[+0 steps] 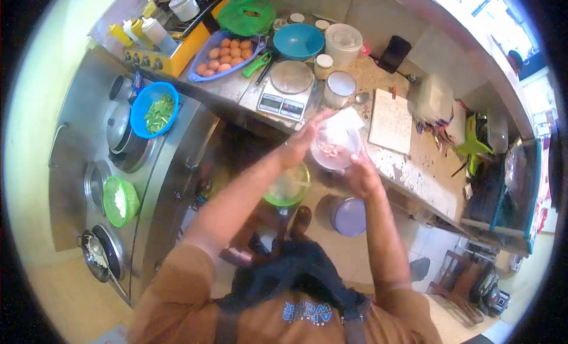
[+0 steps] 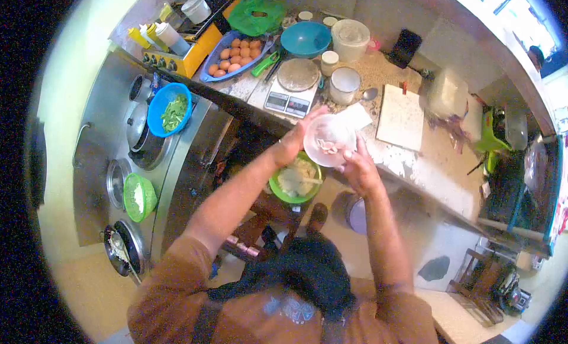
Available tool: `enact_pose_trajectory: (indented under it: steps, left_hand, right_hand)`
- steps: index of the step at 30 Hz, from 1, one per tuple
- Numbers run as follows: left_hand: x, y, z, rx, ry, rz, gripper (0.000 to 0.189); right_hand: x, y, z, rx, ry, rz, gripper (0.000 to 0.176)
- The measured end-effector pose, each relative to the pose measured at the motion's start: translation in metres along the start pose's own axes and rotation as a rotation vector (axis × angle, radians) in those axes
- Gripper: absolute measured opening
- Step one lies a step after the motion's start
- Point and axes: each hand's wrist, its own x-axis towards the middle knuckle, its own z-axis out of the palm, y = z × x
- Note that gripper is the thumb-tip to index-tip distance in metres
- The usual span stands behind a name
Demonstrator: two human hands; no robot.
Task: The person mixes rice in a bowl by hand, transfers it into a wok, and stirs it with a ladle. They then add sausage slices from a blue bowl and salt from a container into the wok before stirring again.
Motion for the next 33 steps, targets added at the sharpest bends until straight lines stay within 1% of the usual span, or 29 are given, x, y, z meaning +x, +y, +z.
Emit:
enact_pose_trajectory:
  steps: [1, 2, 3, 5, 6, 7, 8, 10, 11, 13, 14, 16, 17, 19, 20, 21, 23, 24, 25, 27, 28, 29, 30, 31, 32, 33]
  left_hand:
    - [0.019, -0.005, -0.016, 0.037, 0.007, -0.014, 0.081]
    - [0.043, -0.008, -0.039, 0.407, 0.055, 0.062, 0.083]
    - [0.069, -0.009, -0.065, 0.779, 0.103, 0.143, 0.086]
    - [0.111, -0.009, -0.118, 1.649, 0.321, 0.147, 0.079]
    - [0.129, 0.001, -0.136, 1.747, 0.31, 0.027, 0.074]
    - [0.143, 0.009, -0.149, 1.842, 0.296, -0.098, 0.069]
    - [0.151, 0.008, -0.161, 1.844, 0.299, -0.088, 0.069]
    - [0.167, -0.004, -0.178, 2.07, 0.319, -0.013, 0.047]
    - [0.176, -0.007, -0.182, 2.068, 0.318, 0.0, 0.047]
    - [0.185, -0.014, -0.186, 2.086, 0.25, -0.128, 0.032]
    - [0.185, -0.013, -0.188, 2.082, 0.25, -0.137, 0.032]
    - [0.174, -0.011, -0.194, 1.877, 0.358, -0.012, 0.019]
    - [0.165, -0.006, -0.197, 1.879, 0.357, -0.025, 0.019]
    - [0.141, 0.011, -0.203, 1.819, 0.337, 0.218, 0.016]
    - [0.125, 0.023, -0.198, 1.737, 0.327, 0.293, 0.014]
    - [0.111, 0.028, -0.193, 1.744, 0.323, 0.287, 0.014]
    - [0.08, 0.035, -0.187, 1.687, 0.262, 0.268, 0.016]
    - [0.068, 0.037, -0.179, 1.715, 0.219, 0.301, 0.016]
    - [0.061, 0.035, -0.172, 1.715, 0.231, 0.294, 0.016]
    - [0.055, 0.029, -0.164, 1.744, 0.116, 0.237, 0.017]
    - [0.054, 0.023, -0.162, 1.723, 0.092, 0.177, 0.019]
    - [0.054, 0.015, -0.166, 1.722, 0.112, 0.178, 0.019]
    - [0.054, 0.006, -0.171, 1.721, 0.116, 0.254, 0.025]
    - [0.054, 0.0, -0.172, 1.718, 0.118, 0.329, 0.032]
    - [0.052, 0.005, -0.166, 1.739, 0.181, 0.245, 0.054]
    - [0.046, 0.011, -0.161, 1.732, 0.193, 0.239, 0.054]
  right_hand:
    - [0.001, 0.002, -0.009, 0.014, 0.068, -0.032, 0.088]
    - [-0.002, 0.004, -0.017, 0.029, 0.138, -0.062, 0.09]
    - [-0.007, 0.004, -0.027, 0.026, 0.133, -0.06, 0.09]
    - [-0.021, 0.001, -0.05, -0.01, 0.169, -0.075, 0.094]
    - [-0.03, -0.002, -0.057, -0.015, 0.164, -0.082, 0.094]
    - [-0.043, -0.005, -0.06, -0.058, 0.221, -0.099, 0.096]
    - [-0.056, -0.007, -0.063, -0.1, 0.278, -0.118, 0.098]
    - [-0.083, -0.004, -0.072, -0.049, 0.344, -0.081, 0.102]
    - [-0.097, 0.003, -0.08, -0.052, 0.349, -0.091, 0.102]
    - [-0.122, 0.02, -0.095, -0.048, 0.449, -0.074, 0.103]
    - [-0.129, 0.022, -0.094, -0.049, 0.45, -0.066, 0.103]
    - [-0.142, 0.025, -0.088, 0.01, 0.506, -0.025, 0.102]
    - [-0.143, 0.023, -0.087, 0.015, 0.504, -0.015, 0.102]
    - [-0.141, 0.017, -0.084, -0.038, 0.502, -0.084, 0.101]
    - [-0.137, 0.011, -0.083, -0.03, 0.502, -0.077, 0.101]
    - [-0.127, 0.001, -0.082, -0.056, 0.465, -0.125, 0.102]
    - [-0.101, -0.023, -0.073, -0.122, 0.415, -0.186, 0.104]
    - [-0.084, -0.036, -0.067, -0.166, 0.4, -0.201, 0.106]
    - [-0.063, -0.046, -0.062, -0.234, 0.381, -0.241, 0.105]
    - [-0.017, -0.071, -0.046, -0.386, 0.346, -0.321, 0.102]
    - [0.006, -0.084, -0.035, -0.465, 0.335, -0.36, 0.099]
    - [0.029, -0.095, -0.019, -0.562, 0.341, -0.375, 0.098]
    - [0.053, -0.102, -0.005, -0.659, 0.349, -0.387, 0.096]
    - [0.08, -0.105, 0.004, -0.752, 0.294, -0.478, 0.097]
    - [0.104, -0.106, 0.013, -0.843, 0.238, -0.568, 0.097]
    - [0.121, -0.108, 0.024, -1.104, 0.31, -0.62, 0.097]
